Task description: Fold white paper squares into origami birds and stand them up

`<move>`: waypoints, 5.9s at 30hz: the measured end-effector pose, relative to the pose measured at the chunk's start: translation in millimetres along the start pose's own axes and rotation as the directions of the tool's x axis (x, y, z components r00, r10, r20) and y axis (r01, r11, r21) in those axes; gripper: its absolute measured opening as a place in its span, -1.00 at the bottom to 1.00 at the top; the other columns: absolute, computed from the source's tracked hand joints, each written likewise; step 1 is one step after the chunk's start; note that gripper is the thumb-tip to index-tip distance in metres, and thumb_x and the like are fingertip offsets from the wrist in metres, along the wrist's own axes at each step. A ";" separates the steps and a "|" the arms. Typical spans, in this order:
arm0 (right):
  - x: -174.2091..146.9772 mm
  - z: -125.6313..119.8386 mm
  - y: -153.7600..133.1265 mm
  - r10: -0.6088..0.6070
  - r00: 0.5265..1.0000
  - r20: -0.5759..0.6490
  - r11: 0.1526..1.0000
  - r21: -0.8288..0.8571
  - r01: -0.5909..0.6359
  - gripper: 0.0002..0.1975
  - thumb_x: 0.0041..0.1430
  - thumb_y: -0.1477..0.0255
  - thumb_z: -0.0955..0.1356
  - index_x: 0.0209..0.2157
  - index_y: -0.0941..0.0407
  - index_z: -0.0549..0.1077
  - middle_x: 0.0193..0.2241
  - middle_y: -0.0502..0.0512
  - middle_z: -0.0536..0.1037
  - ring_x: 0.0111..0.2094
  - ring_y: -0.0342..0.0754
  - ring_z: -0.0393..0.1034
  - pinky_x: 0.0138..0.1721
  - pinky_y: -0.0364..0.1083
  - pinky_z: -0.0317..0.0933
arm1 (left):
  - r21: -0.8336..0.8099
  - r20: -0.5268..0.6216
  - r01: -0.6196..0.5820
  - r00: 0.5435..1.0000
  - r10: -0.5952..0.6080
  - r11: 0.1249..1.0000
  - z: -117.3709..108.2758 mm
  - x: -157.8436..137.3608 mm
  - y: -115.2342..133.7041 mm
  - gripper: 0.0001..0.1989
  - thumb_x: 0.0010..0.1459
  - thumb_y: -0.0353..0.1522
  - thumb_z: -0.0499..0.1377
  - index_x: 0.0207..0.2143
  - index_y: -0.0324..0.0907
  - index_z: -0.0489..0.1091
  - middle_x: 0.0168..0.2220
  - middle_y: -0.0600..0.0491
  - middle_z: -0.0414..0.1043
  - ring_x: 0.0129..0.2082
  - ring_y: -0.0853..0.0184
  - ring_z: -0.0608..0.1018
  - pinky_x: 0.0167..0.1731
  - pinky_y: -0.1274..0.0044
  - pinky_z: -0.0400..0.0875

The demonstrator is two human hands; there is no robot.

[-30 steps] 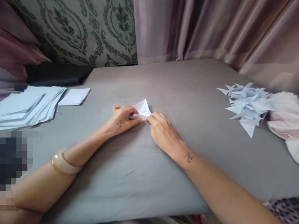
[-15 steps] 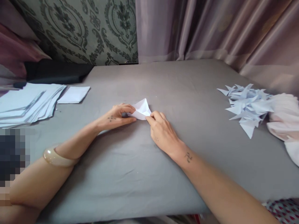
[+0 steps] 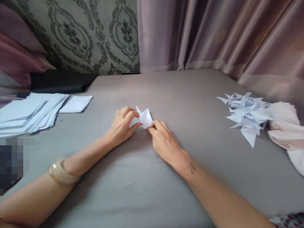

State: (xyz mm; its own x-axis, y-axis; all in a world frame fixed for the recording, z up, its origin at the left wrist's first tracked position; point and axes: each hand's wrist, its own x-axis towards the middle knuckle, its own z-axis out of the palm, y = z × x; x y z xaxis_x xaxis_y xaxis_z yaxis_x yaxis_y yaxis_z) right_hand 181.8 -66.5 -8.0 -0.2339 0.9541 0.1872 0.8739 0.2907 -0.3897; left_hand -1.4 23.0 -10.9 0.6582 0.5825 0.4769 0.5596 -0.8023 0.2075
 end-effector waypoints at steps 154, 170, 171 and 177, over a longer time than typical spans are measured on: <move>-2.1 -7.5 -3.7 -0.113 0.992 0.064 0.955 -0.269 0.126 -0.48 0.16 0.70 0.15 0.12 0.08 0.29 -0.20 0.16 0.39 -0.23 -0.01 0.23 -0.22 -0.05 0.17 | -0.425 0.187 0.294 0.954 -0.235 0.856 -21.8 1.3 -1.7 -0.85 0.03 -0.41 0.08 -0.47 -0.25 0.44 -0.59 0.12 0.40 -0.67 0.53 0.30 -0.64 0.66 0.19; -0.2 -14.3 4.7 -0.055 0.995 0.082 0.998 0.013 0.054 -0.58 0.20 0.65 0.14 -0.03 0.06 0.44 -0.17 0.14 0.39 -0.13 -0.02 0.25 -0.09 -0.04 0.23 | -0.382 0.093 -0.113 0.983 0.160 0.917 -0.4 -4.6 -8.0 -0.68 0.13 -0.50 0.06 -0.08 -0.19 0.45 -0.09 -0.05 0.50 -0.17 0.31 0.53 -0.18 0.48 0.46; 0.5 -15.0 6.3 -0.051 0.995 0.085 0.997 0.057 0.046 -0.58 0.21 0.64 0.14 -0.03 0.05 0.45 -0.16 0.13 0.40 -0.11 -0.03 0.26 -0.08 -0.04 0.23 | -0.369 0.109 -0.138 0.976 0.190 0.919 -0.1 -4.3 -8.0 -0.66 0.13 -0.51 0.06 -0.06 -0.19 0.44 -0.08 -0.05 0.49 -0.14 0.29 0.51 -0.15 0.46 0.46; 4.6 -24.9 19.8 0.044 0.989 0.140 0.937 0.338 -0.090 -0.65 0.20 0.55 0.19 -0.20 0.01 0.56 -0.06 0.06 0.46 -0.11 -0.07 0.38 -0.07 -0.09 0.24 | -0.263 0.190 -0.250 0.933 0.304 0.932 -1.3 -0.5 -7.0 -0.64 0.16 -0.52 0.01 -0.03 -0.21 0.43 -0.05 -0.07 0.47 -0.14 0.25 0.46 -0.12 0.40 0.42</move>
State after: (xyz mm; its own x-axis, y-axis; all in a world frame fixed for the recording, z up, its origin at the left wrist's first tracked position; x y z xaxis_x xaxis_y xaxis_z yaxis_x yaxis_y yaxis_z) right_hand 208.6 -58.1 7.6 -0.2522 0.9668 0.0417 0.6957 0.2111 -0.6867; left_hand -6.3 28.1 -11.5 0.8804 0.3243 0.3459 0.2243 -0.9276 0.2987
